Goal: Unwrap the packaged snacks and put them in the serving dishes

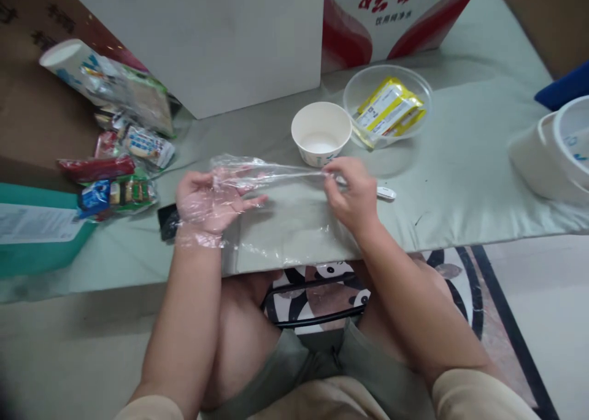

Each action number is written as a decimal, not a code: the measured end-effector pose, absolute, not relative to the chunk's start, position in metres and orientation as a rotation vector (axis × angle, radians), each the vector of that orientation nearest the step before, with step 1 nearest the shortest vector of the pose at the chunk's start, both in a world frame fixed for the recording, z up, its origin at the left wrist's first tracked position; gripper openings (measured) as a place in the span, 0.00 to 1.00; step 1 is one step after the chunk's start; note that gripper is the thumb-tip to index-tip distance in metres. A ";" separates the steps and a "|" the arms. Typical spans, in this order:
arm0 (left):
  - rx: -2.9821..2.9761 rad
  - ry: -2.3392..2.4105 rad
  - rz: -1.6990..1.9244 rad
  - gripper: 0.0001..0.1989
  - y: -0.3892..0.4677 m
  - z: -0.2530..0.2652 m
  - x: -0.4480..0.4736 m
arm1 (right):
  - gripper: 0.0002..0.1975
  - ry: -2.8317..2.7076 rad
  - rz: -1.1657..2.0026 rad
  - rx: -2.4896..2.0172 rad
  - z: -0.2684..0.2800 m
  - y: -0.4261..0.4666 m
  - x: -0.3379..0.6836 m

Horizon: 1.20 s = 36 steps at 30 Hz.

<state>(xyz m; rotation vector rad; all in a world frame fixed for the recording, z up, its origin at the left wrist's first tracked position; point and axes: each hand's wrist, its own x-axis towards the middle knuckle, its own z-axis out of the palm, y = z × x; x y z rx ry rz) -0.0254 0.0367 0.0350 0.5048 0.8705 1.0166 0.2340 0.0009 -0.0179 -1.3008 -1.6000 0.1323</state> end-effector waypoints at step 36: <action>1.642 1.518 1.292 0.05 0.012 0.011 0.022 | 0.17 -1.578 0.102 -1.329 -0.004 -0.034 0.250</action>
